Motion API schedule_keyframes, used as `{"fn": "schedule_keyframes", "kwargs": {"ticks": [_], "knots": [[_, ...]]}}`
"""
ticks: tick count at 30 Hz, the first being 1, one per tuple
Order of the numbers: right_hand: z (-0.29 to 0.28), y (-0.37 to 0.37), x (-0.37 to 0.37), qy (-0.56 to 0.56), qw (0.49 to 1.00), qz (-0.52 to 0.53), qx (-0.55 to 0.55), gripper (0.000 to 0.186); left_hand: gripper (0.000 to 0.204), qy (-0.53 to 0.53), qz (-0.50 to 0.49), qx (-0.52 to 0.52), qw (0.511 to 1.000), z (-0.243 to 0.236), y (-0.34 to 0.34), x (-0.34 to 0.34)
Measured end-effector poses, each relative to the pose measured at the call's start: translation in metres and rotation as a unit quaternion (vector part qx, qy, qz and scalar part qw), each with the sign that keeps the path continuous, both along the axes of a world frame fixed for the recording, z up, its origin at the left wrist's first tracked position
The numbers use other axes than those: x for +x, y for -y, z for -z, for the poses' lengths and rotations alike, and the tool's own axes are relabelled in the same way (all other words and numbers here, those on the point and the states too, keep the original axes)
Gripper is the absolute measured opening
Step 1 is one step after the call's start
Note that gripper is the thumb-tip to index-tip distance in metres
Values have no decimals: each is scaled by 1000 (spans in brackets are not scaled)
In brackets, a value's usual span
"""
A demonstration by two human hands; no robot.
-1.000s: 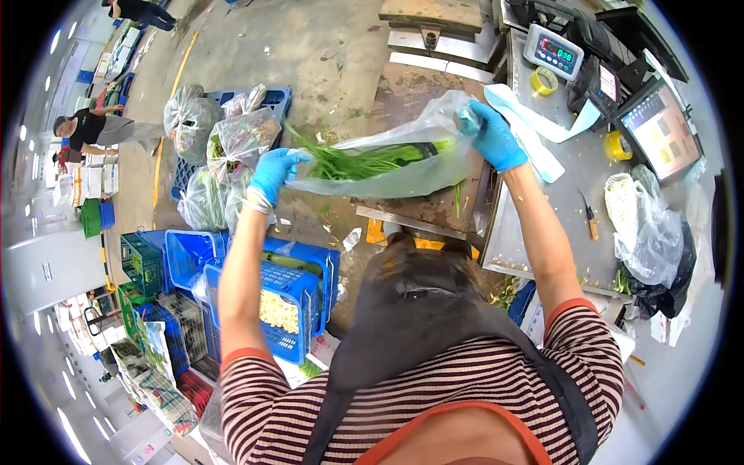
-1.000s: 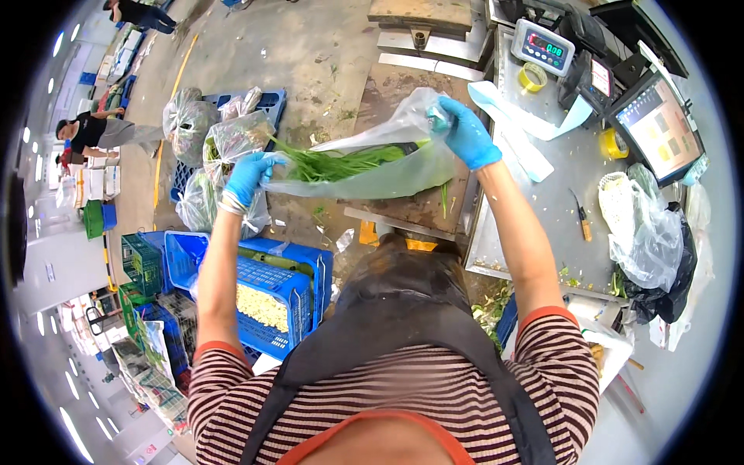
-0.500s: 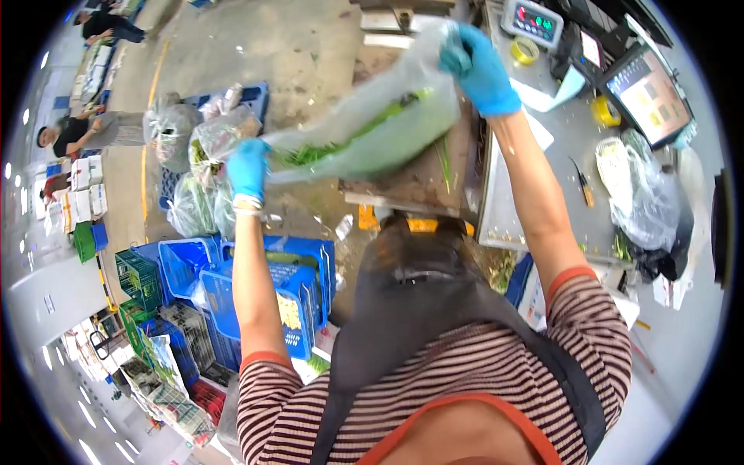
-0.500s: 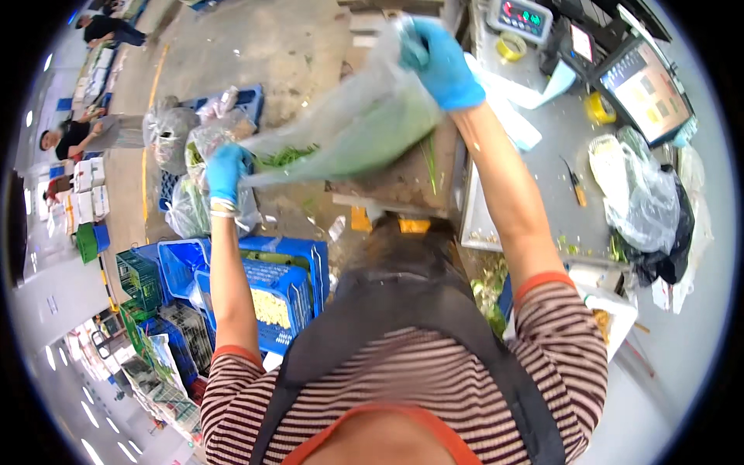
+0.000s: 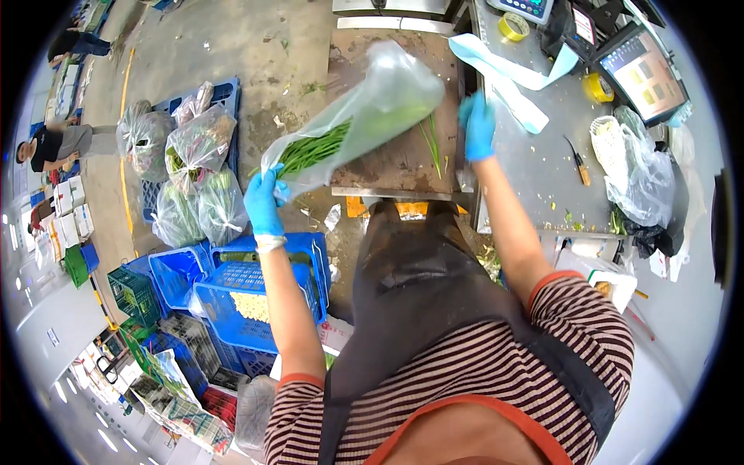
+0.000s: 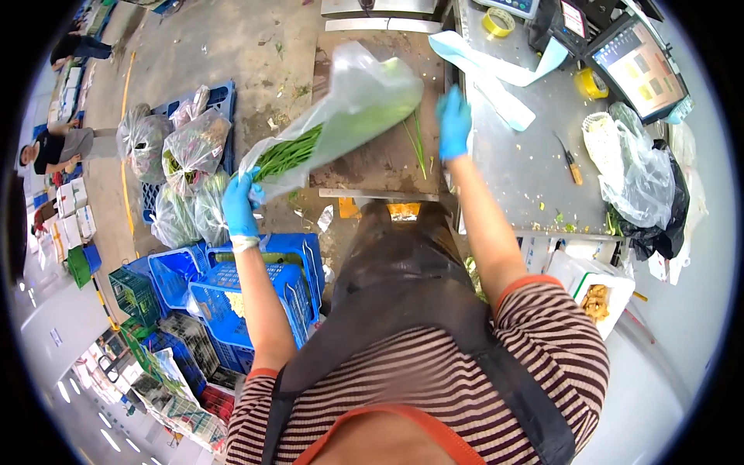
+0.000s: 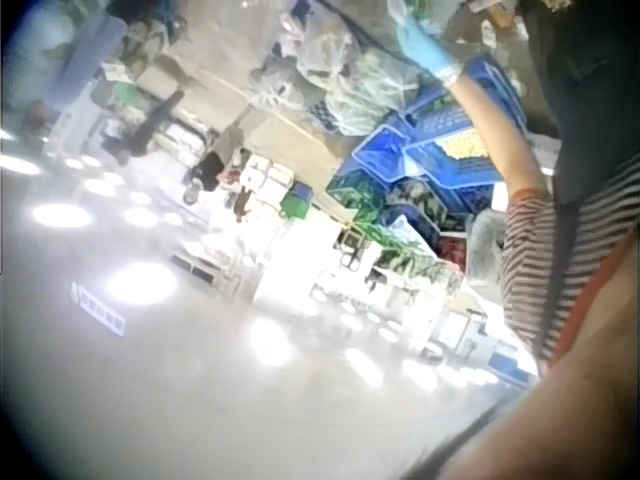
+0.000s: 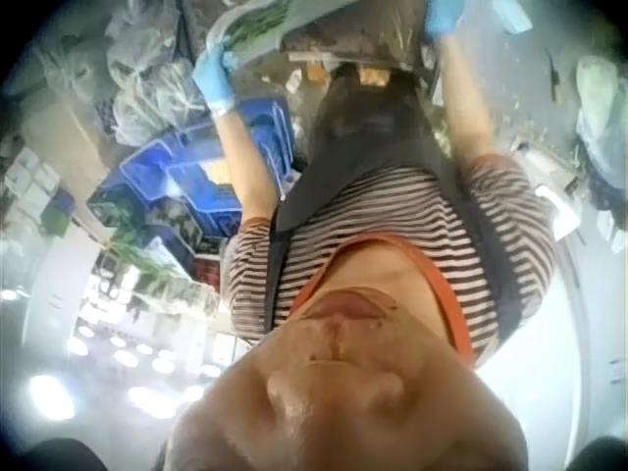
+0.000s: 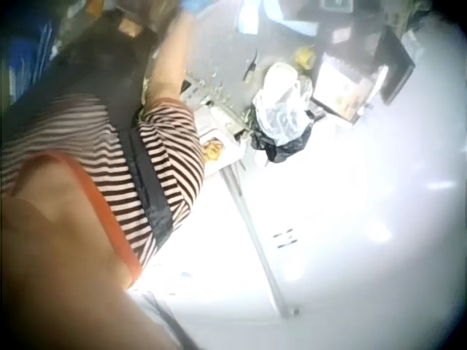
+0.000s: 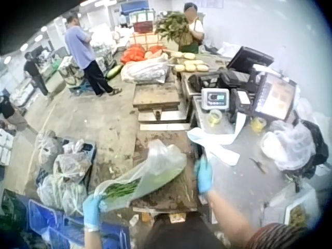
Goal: The person bundles green onions by wrapping them with tape and places the bundles into plastic bags by hand.
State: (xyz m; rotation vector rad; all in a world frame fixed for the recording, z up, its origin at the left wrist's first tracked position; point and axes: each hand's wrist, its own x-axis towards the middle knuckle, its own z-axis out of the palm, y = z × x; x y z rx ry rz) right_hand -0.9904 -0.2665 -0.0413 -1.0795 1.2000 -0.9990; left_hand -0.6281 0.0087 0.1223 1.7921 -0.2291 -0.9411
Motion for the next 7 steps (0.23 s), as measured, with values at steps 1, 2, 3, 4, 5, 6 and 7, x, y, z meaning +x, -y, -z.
{"fn": "schedule_keyframes", "kwargs": {"ticks": [1,2,3,4,5,6,7], "knots": [[24,-40,15,-57,996,39,64,27,22,17,-14,2,1000,11,-12,7],[59,-68,16,-142,987,42,65,29,22,27,-33,1,999,13,-9,4],[122,-74,-16,-333,942,28,29,35,22,27,-37,-12,999,11,8,-8],[124,-96,8,-414,902,-9,119,43,23,50,-58,20,997,5,-4,-5],[131,-101,15,-409,905,-16,119,43,23,56,-63,22,996,7,-8,-6],[137,-101,22,-484,858,-51,162,53,25,92,-72,22,993,10,-12,-5],[145,-96,24,-555,803,-83,202,63,29,126,-78,22,989,15,-13,-4]]}}
